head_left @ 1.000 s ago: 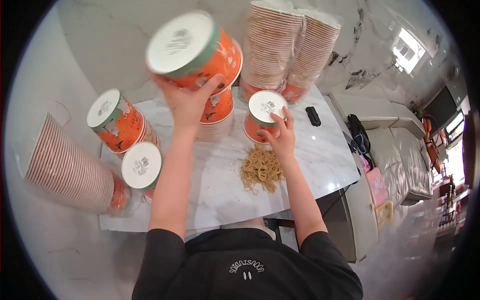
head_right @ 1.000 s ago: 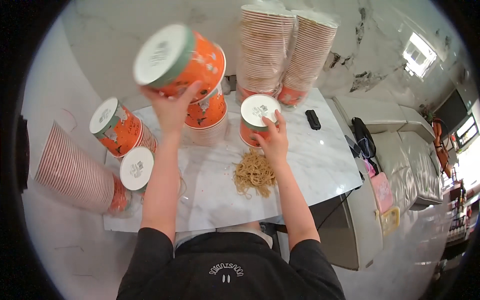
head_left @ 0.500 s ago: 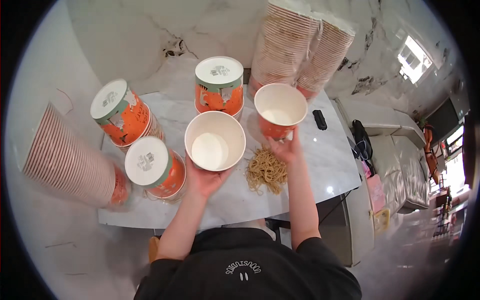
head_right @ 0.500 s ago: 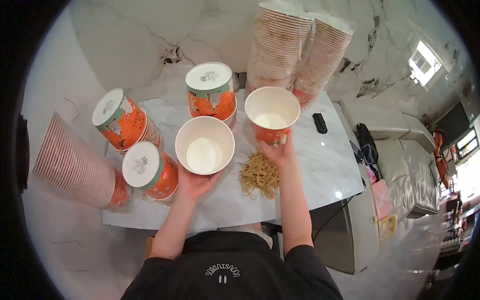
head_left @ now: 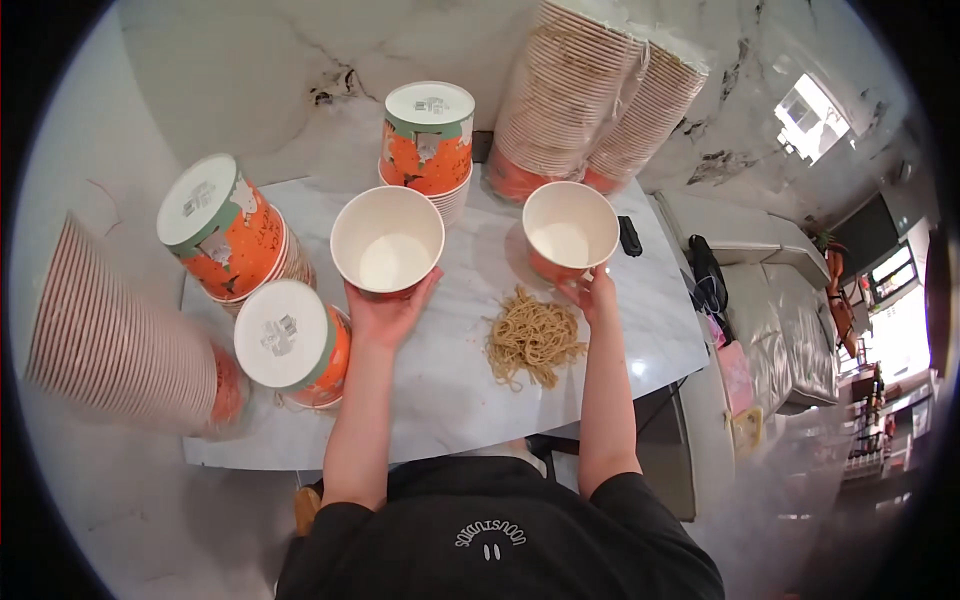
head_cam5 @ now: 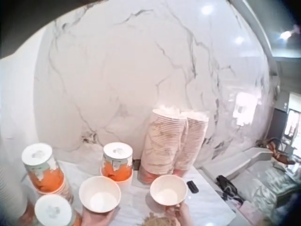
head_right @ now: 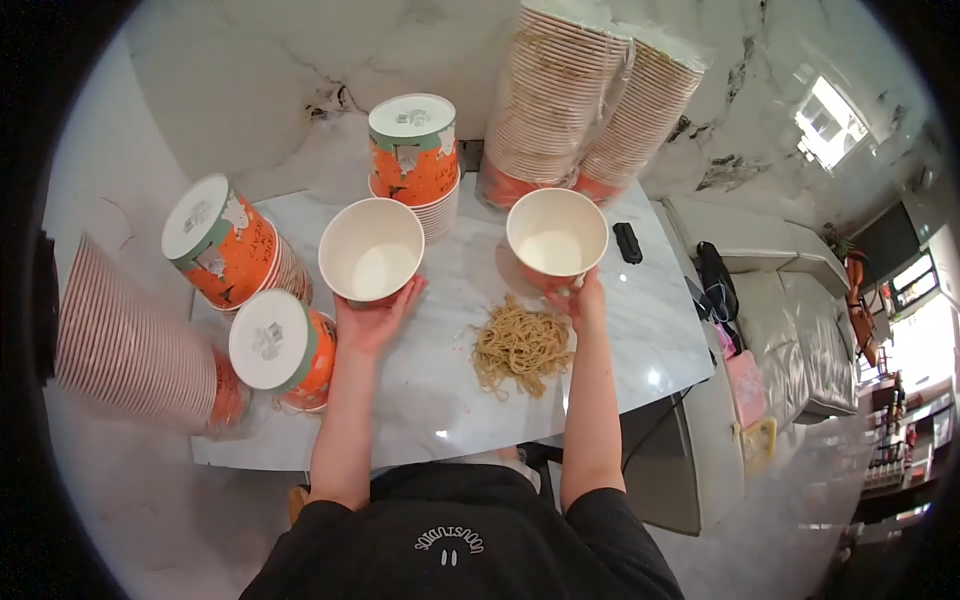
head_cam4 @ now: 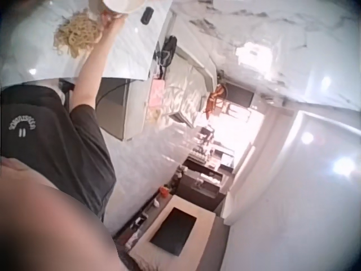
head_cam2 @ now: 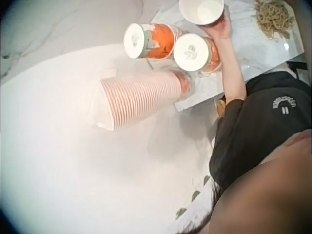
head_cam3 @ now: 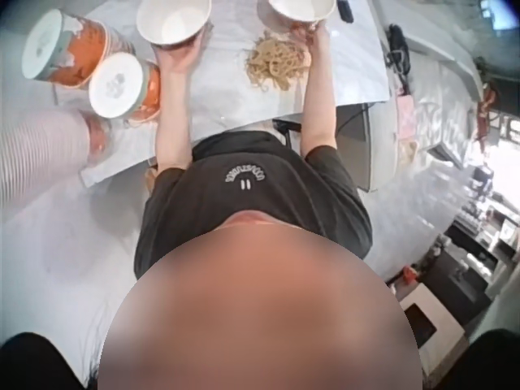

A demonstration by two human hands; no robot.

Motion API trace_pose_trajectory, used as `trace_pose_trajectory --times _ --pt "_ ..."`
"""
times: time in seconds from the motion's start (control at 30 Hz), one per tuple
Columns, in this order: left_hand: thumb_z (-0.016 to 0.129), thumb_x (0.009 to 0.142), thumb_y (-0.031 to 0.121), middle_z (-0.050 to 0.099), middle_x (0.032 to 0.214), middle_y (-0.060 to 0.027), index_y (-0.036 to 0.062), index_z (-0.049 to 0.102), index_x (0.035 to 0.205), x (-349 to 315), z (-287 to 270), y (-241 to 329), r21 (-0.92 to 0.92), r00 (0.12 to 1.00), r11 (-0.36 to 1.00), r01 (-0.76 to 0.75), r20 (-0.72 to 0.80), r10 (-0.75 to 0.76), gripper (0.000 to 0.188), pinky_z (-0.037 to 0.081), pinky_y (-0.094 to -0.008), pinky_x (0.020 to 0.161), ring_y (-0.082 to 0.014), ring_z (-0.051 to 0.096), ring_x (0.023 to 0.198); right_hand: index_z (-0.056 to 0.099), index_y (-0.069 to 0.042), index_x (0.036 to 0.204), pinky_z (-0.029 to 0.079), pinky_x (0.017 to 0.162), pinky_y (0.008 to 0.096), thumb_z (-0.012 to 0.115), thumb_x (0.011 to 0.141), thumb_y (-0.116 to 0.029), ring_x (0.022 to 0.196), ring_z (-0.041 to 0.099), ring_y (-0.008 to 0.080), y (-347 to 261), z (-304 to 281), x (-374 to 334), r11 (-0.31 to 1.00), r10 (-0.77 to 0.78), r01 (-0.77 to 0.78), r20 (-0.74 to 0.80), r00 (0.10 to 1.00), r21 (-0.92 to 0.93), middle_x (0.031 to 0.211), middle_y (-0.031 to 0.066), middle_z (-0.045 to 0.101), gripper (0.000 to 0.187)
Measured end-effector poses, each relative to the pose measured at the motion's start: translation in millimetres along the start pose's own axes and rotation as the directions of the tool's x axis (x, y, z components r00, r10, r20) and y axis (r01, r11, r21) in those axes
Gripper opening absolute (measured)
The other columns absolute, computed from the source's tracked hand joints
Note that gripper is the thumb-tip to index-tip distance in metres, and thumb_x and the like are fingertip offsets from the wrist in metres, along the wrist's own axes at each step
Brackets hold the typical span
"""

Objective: Tying strings through pre-punched holes in paper cups to create handles.

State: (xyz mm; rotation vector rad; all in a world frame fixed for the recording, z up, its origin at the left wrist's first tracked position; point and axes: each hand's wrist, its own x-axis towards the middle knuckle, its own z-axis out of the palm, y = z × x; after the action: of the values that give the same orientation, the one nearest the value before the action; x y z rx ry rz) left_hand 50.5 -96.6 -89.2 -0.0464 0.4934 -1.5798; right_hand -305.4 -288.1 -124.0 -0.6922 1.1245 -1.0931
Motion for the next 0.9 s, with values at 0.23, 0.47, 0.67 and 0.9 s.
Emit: trace_pose_trajectory --times 0.23,0.47,0.67,0.9 --pt "0.064 0.085 0.073 0.024 0.161 -0.0291 0.0056 0.027 0.159 -10 8 35 -0.152 0.992 0.988 0.028 -0.121 -0.047 0.107 0.041 -0.055 0.119 -0.0477 0.015 0.152 0.047 -0.001 0.136 0.056 0.091 0.0385 0.059 0.103 -0.018 0.091 0.063 0.0256 -10 12 -29 0.491 -0.862 0.239 -0.428 0.271 -0.838 0.111 0.0131 0.059 0.039" --pt "0.058 0.094 0.064 0.042 0.148 -0.0252 0.0033 0.028 0.157 -25 -14 38 -0.422 0.983 0.892 -0.164 -0.149 0.11 0.092 0.037 -0.0579 0.118 -0.0436 0.046 0.134 0.038 -0.002 0.152 0.045 0.11 0.0437 0.088 0.081 -0.04 0.137 0.049 0.0341 -51 267 -64 0.3 -0.792 0.841 0.374 0.483 -0.45 0.148 0.0243 0.044 0.095" --pt "0.056 0.099 0.049 0.05 0.145 -0.0215 0.0034 0.037 0.15 -57 9 -30 0.255 0.94 0.967 0.007 -0.332 0.08 0.071 0.033 -0.0568 0.119 -0.0341 0.05 0.135 0.036 0.001 0.15 0.038 0.116 0.05 0.096 0.063 -0.048 0.142 0.038 0.0416 -49 336 -34 0.255 -0.729 0.764 0.402 0.554 -0.592 0.148 0.0272 0.04 0.117" --pt "0.062 0.099 0.028 0.048 0.147 -0.0119 0.0062 0.046 0.144 -29 42 -67 0.708 0.983 0.685 -0.171 0.081 0.162 0.052 0.035 -0.048 0.118 -0.0256 0.048 0.136 0.042 0.004 0.144 0.04 0.112 0.0457 0.096 0.063 -0.042 0.133 0.044 0.0381 -87 323 -47 0.32 -0.844 0.868 0.303 0.443 -0.379 0.14 0.0244 0.043 0.108"
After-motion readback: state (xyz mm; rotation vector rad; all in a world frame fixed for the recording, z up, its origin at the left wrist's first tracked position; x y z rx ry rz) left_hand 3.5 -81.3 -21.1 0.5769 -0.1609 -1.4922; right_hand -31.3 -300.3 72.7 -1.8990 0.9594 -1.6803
